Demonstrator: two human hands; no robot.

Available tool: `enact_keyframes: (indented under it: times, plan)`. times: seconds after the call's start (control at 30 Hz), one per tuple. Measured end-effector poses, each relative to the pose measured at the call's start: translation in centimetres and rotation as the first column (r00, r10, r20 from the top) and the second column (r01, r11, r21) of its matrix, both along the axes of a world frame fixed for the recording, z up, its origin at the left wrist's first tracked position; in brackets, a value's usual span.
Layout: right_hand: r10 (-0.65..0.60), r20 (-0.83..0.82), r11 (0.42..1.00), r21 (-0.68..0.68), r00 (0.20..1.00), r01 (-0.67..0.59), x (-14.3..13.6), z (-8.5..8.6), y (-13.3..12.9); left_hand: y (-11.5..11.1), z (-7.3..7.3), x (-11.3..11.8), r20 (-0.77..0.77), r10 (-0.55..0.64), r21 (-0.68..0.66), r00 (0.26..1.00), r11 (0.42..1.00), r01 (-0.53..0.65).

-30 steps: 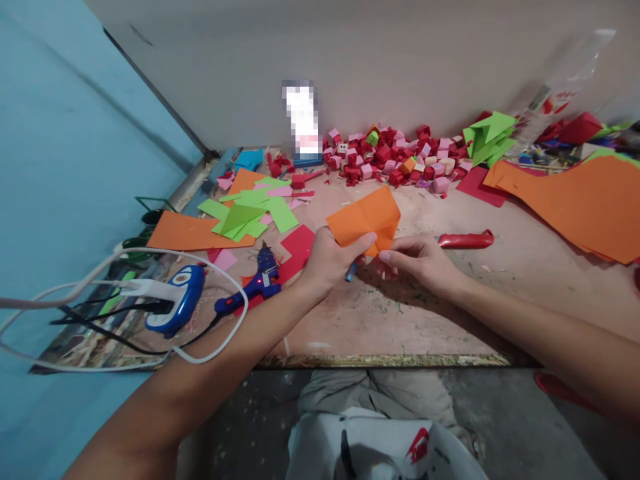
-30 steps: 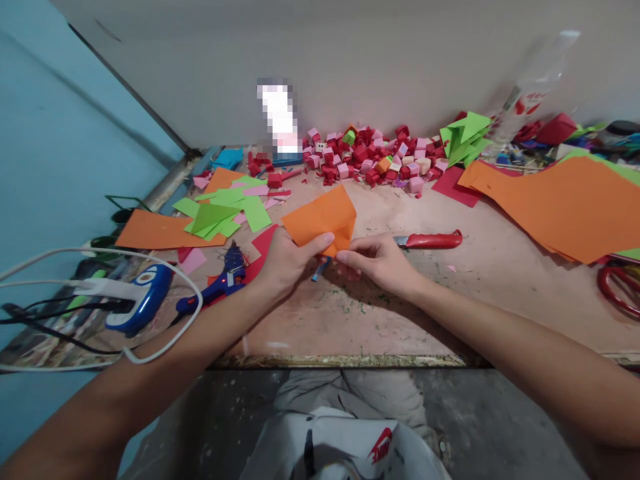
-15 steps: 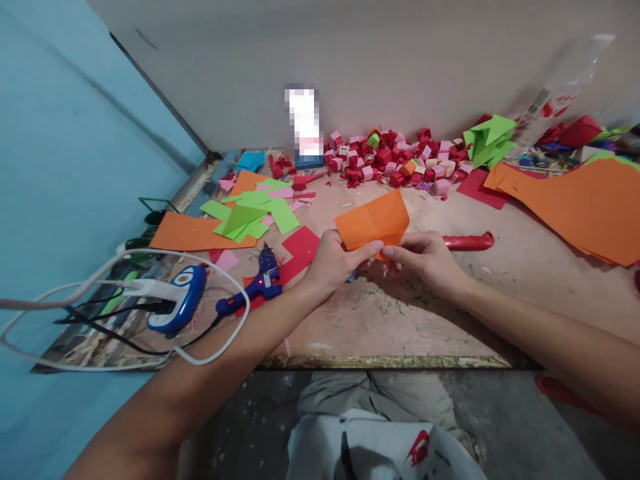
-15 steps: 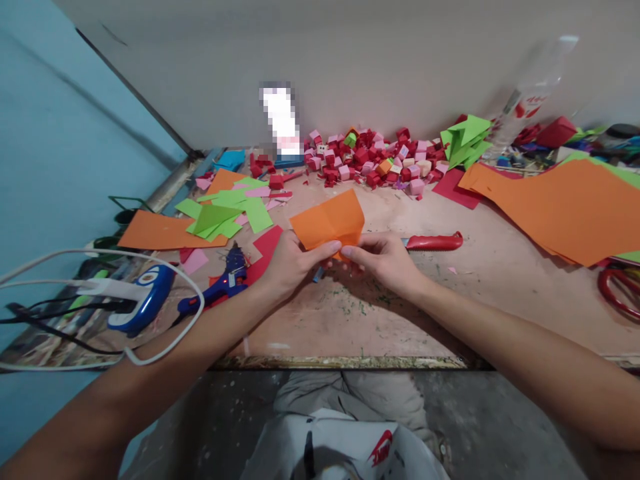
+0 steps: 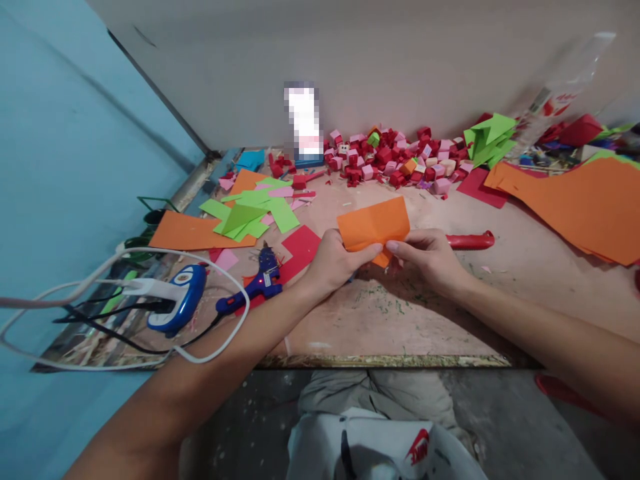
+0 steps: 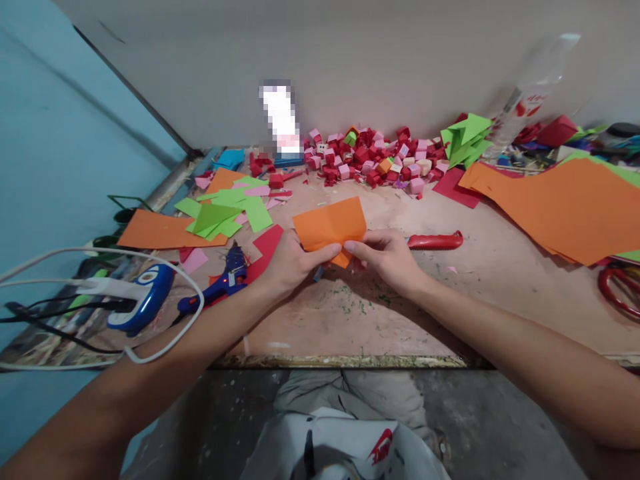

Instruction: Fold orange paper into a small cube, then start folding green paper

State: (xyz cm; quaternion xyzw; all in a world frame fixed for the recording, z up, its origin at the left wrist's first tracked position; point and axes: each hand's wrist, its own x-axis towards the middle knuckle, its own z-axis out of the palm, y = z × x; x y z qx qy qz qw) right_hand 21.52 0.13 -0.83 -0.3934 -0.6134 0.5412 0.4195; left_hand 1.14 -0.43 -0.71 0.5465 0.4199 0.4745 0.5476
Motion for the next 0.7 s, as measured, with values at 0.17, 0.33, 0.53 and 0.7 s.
enact_keyframes:
  times: [0.17,0.33,0.53,0.7]
  plan:
    - [-0.029,-0.051,1.000,-0.010,0.998,0.029,0.18,-0.31,0.14,0.09,-0.07,0.03,0.048,-0.010,-0.004,0.999,1.000,0.010]
    - [-0.051,-0.054,0.999,-0.017,0.997,0.050,0.32,-0.45,0.09,0.14,0.20,0.01,0.018,-0.010,0.011,1.000,1.000,0.010]
    - [-0.080,-0.199,0.990,-0.133,0.977,0.055,0.22,-0.79,-0.07,0.26,0.33,-0.15,0.010,-0.008,0.004,1.000,1.000,0.008]
    - [-0.034,-0.137,0.998,-0.064,0.990,0.025,0.21,-0.83,0.05,0.28,0.19,-0.22,0.035,0.020,-0.003,0.999,1.000,-0.019]
